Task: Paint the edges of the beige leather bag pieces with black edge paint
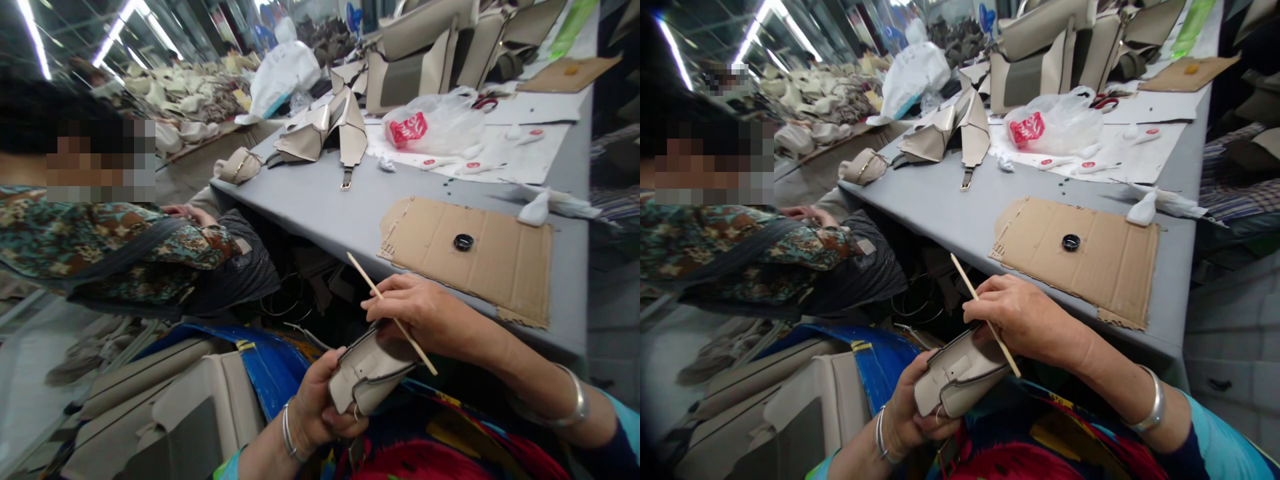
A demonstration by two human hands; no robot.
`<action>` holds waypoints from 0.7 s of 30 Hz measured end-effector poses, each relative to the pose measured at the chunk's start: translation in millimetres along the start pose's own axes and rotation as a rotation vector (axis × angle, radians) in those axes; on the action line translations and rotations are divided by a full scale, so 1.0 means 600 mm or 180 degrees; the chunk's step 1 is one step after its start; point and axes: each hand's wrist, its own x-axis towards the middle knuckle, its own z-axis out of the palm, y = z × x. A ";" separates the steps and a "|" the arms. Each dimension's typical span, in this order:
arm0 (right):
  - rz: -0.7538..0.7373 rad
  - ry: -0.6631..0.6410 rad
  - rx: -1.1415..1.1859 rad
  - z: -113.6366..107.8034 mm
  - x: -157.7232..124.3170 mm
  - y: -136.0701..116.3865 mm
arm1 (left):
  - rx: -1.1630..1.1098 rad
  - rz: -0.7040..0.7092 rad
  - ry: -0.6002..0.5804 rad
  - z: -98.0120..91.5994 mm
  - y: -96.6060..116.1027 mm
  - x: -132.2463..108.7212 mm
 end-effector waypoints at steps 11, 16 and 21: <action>0.0377 -0.0049 0.0060 0.000 -0.016 0.020 | 0.0478 -0.0012 0.0355 -0.004 0.040 -0.014; 0.0506 -0.0196 -0.0025 0.000 -0.005 0.022 | 0.0868 0.0075 0.0262 0.013 0.060 -0.020; 0.0512 -0.0249 0.0045 -0.002 -0.002 0.023 | 0.1124 0.0094 0.0295 0.022 0.072 -0.021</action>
